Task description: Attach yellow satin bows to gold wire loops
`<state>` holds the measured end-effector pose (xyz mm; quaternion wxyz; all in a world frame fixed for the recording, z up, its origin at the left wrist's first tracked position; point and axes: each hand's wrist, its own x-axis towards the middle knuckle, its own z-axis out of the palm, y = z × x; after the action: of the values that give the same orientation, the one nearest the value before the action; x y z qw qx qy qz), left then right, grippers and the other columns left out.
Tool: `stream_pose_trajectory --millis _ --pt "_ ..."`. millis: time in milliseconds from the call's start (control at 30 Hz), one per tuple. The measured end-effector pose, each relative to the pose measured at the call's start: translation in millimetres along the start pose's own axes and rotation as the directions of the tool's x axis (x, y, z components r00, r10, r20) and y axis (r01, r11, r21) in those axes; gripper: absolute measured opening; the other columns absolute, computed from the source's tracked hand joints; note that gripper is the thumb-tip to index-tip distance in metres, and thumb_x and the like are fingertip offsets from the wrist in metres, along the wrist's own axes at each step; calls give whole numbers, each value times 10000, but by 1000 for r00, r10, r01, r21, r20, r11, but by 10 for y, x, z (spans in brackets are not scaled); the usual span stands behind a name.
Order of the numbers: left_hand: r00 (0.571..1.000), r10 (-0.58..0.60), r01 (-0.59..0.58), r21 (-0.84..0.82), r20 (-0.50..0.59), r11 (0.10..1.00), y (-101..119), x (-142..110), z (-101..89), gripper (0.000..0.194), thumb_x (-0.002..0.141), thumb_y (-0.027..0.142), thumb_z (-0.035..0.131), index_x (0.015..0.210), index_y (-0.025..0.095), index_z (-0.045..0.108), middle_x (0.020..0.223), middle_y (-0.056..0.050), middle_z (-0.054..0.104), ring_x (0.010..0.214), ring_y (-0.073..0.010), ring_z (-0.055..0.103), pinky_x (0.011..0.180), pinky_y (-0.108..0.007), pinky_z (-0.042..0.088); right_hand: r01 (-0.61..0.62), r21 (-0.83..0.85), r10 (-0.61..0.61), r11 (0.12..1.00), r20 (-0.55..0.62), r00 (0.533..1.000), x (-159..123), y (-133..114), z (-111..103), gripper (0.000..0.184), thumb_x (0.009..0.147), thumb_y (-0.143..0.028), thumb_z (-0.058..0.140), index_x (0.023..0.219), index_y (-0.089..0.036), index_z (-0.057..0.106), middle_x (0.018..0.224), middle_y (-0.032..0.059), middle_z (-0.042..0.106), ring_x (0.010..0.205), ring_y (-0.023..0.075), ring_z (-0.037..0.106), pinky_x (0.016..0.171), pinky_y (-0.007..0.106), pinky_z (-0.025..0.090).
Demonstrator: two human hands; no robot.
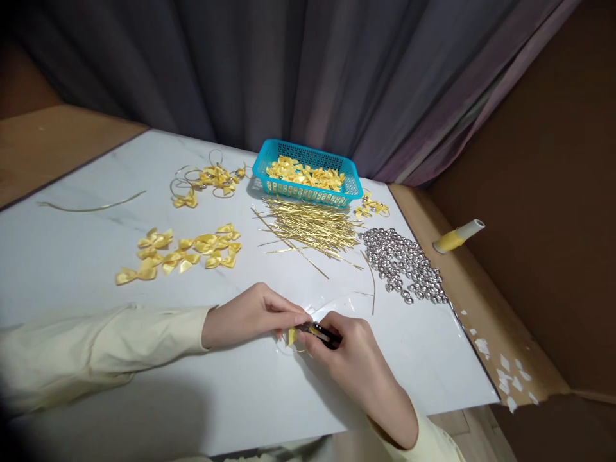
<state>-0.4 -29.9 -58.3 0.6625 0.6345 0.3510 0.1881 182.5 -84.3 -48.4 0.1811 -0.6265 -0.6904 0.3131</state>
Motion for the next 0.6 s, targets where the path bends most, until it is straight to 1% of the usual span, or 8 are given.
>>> stream_pose_trajectory --millis 100,367,600 --pt "1000 -6 6 -6 4 1000 8 0 -2 345 763 385 550 886 107 713 771 -73 675 605 -117 516 549 -211 415 20 2 -19 1000 -5 1000 4 4 5 305 743 -399 541 590 -137 518 488 -42 368 473 75 297 424 192 260" --pt "1000 2 -2 -34 6 999 -48 10 -6 360 756 401 559 899 106 709 786 -84 682 615 -122 533 565 -219 433 11 21 -11 1000 17 1000 5 34 0 318 749 -411 538 592 -136 512 497 -46 354 479 73 288 433 192 247" --pt "1000 -17 17 -40 -2 999 -24 11 1 350 745 397 570 893 114 713 758 -79 684 583 -116 532 556 -221 439 18 34 -19 999 22 1000 11 18 -15 338 748 -424 541 582 -131 513 492 -49 341 484 72 277 431 194 238"
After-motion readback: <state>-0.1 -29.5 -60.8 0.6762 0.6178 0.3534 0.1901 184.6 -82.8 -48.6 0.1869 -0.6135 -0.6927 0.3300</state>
